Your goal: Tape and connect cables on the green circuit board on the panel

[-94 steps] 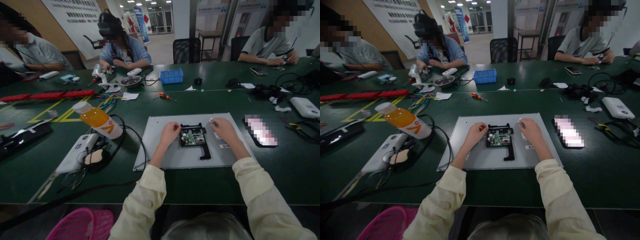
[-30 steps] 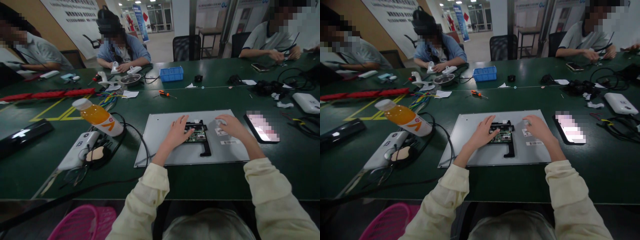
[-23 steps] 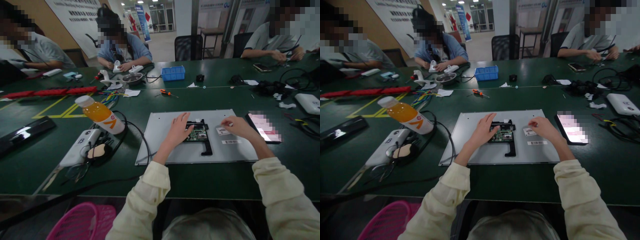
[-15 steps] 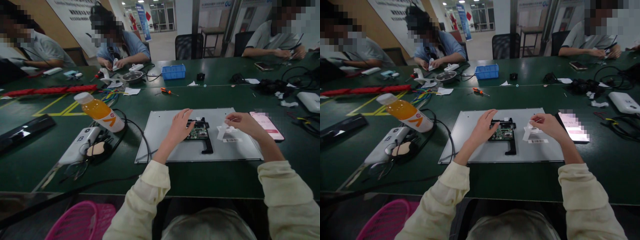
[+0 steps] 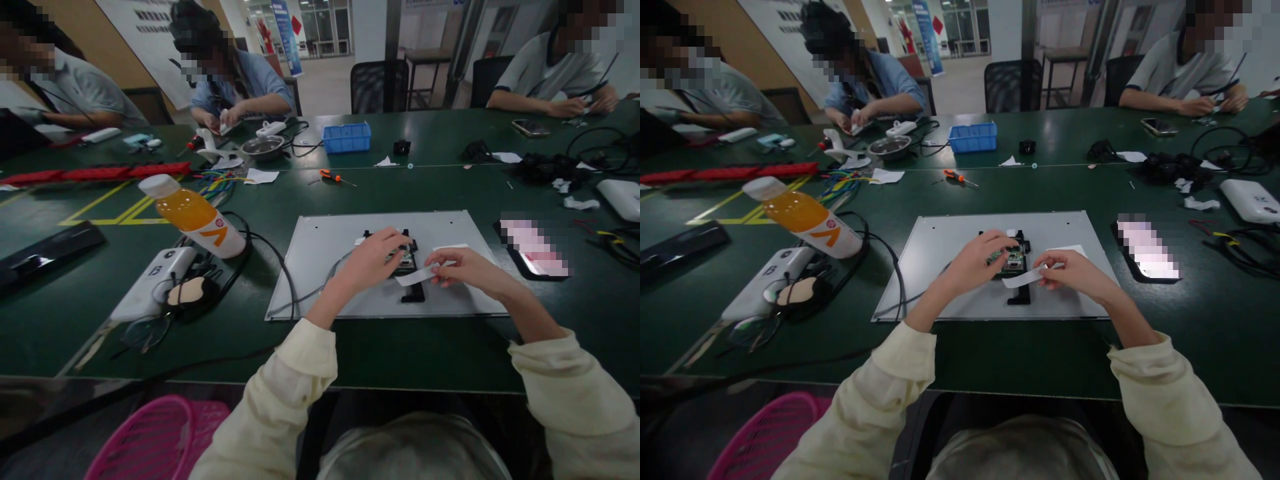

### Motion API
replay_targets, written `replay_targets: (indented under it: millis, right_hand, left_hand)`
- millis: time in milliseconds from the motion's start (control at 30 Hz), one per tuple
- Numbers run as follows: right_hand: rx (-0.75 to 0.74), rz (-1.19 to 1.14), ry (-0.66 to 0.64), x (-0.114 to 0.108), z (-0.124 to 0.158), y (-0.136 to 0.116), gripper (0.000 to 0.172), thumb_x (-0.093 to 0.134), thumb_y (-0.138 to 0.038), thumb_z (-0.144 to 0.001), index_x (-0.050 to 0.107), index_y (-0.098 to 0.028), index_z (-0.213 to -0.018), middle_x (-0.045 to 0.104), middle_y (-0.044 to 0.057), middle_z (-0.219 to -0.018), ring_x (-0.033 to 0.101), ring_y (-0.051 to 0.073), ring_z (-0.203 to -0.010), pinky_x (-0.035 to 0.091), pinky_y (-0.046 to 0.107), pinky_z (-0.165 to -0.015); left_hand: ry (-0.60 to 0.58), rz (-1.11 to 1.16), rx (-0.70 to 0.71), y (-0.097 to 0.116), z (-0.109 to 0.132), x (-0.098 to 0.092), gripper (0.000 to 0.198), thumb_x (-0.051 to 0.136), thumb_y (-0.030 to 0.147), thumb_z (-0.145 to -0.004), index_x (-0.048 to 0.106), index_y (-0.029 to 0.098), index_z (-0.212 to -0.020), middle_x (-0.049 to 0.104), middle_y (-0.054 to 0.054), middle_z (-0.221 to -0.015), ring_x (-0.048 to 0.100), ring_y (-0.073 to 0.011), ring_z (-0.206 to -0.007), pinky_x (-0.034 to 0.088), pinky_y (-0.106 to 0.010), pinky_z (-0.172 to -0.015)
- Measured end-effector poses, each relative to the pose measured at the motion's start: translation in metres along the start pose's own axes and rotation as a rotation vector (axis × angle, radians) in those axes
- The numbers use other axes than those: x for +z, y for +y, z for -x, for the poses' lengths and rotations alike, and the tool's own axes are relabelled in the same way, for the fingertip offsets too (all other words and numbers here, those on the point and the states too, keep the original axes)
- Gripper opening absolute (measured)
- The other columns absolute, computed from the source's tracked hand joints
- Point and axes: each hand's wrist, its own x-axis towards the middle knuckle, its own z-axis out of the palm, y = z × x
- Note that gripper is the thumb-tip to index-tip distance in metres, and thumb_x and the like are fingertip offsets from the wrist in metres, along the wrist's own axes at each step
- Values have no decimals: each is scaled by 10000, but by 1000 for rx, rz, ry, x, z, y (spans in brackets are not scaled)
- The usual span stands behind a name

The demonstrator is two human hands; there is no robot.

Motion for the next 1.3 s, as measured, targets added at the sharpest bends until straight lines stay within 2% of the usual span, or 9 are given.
replay_targets:
  millis: [167, 300, 500, 833, 1133, 1300]
  right_hand:
    - [-16, 66, 3, 3, -2, 2, 222, 663, -329, -761, 650, -178, -922, 669, 25, -780, 678, 152, -729, 541, 227, -562]
    - [-24, 72, 15, 5, -2, 3, 212, 661, -321, -754, 645, -181, -913, 656, 19, -791, 675, 146, -706, 539, 225, -546]
    - [-8, 82, 16, 5, -2, 4, 196, 632, -306, -775, 629, -187, -931, 634, 8, -754, 664, 134, -665, 537, 217, -520]
    - [16, 72, 17, 5, 1, 2, 174, 648, -310, -775, 596, -195, -895, 630, 17, -798, 689, 159, -695, 554, 231, -539]
    - [25, 25, 67, 6, 2, -1, 183, 651, -320, -784, 575, -186, -882, 636, 24, -809, 691, 161, -716, 561, 228, -572]
    - [24, -19, 59, 7, 4, -6, 226, 683, -332, -757, 566, -191, -889, 633, 18, -822, 696, 171, -738, 563, 230, -583]
  left_hand:
    - [-226, -23, 114, 15, 2, 9, 283, 424, 191, -919, 581, 202, -1154, 635, -59, -1038, 608, -162, -920, 473, -278, -769]
    - [-298, -104, 116, 21, 4, 12, 266, 437, 258, -927, 599, 230, -1136, 669, -36, -940, 626, -162, -793, 458, -273, -680]
    - [-294, -143, 135, 22, 5, 12, 291, 447, 279, -914, 601, 255, -1159, 675, -35, -952, 629, -166, -788, 453, -275, -651]
    - [-344, -168, 118, 23, 4, 10, 335, 433, 202, -900, 578, 250, -1199, 678, -38, -960, 626, -161, -792, 440, -262, -647]
    - [-236, -159, 94, 21, 3, 6, 296, 410, 218, -926, 587, 209, -1163, 654, -38, -988, 613, -145, -809, 409, -246, -615]
    - [-246, -142, 131, 24, 2, 1, 289, 422, 223, -921, 596, 203, -1151, 637, -39, -978, 597, -134, -789, 394, -238, -605]
